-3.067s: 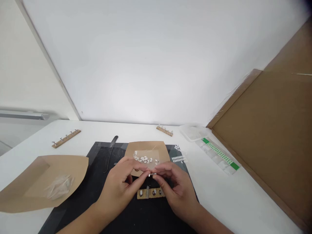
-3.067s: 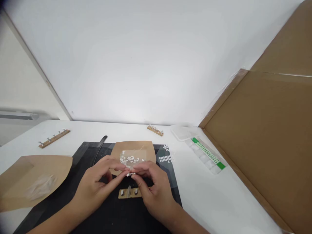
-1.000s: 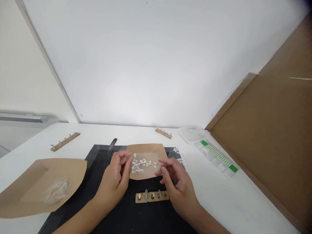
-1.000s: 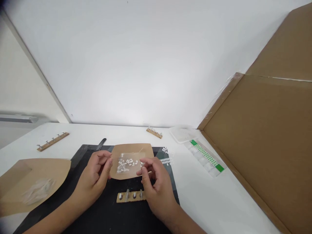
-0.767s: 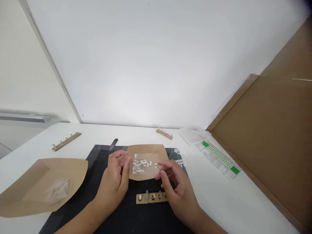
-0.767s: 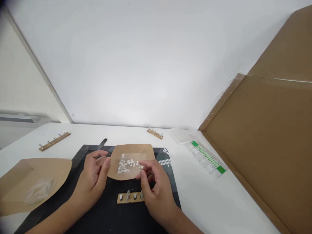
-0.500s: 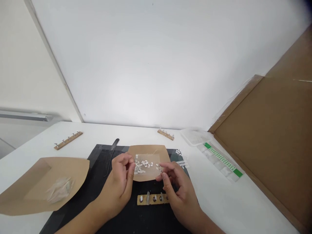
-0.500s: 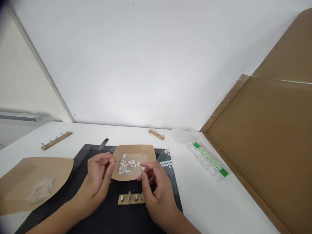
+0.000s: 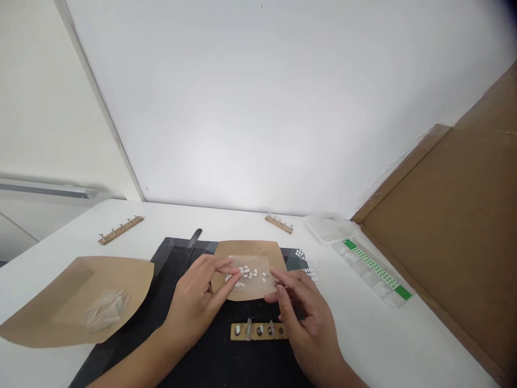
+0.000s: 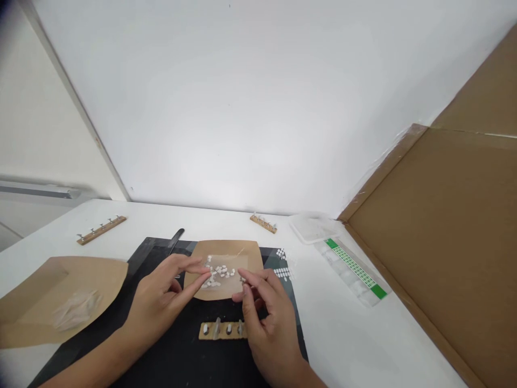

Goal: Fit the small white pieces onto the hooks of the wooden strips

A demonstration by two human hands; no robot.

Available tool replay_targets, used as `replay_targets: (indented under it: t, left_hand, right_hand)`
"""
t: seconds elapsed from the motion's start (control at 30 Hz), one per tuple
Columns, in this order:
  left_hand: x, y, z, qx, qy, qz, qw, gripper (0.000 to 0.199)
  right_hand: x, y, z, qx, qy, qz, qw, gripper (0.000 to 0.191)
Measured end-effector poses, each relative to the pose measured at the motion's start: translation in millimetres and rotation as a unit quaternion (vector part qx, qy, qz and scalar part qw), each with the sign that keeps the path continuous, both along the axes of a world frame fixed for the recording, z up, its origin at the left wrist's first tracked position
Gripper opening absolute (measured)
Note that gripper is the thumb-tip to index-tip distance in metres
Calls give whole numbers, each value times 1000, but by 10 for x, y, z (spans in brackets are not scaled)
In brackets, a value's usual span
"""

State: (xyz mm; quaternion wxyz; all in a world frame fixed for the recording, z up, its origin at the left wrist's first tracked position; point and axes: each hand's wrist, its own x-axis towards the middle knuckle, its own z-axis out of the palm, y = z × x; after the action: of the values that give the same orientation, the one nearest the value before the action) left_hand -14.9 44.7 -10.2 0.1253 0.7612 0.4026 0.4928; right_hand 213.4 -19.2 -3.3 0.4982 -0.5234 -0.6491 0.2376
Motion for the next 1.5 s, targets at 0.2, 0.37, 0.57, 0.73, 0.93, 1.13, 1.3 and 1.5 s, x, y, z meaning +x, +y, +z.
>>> replay_targets:
  t: [0.2, 0.37, 0.57, 0.73, 0.93, 1.13, 1.3, 1.5]
  left_hand:
    - [6, 25, -42, -9, -5, 2, 1000, 14]
    - [-6, 42, -33, -4, 15, 15, 1000, 14]
    - [-50, 62, 2, -20, 10, 44, 999, 12]
    - [-53, 82, -11, -59, 29, 64, 996, 20]
    - [-51, 110, -55, -48, 38, 45, 997, 19]
    - [-26, 102, -86, -24, 63, 4, 998, 15]
    - [-7, 84, -51, 15, 81, -17, 996, 16]
    - [-34, 57, 14, 37, 45, 8, 998, 25]
  right_hand:
    - [10, 1, 12, -7, 22, -35, 999, 29]
    - [-19, -12, -10, -9, 31, -24, 999, 25]
    - [-15, -20, -51, -29, 28, 1, 999, 24]
    - [-17, -6, -10, -9, -10, 17, 1000, 20]
    - [-29, 13, 9, 13, -54, 24, 998, 12]
    - [-15, 37, -23, -3, -43, -23, 999, 13]
    - [-13, 64, -9, -26, -26, -43, 998, 18]
    - [4, 56, 13, -18, -59, -38, 997, 16]
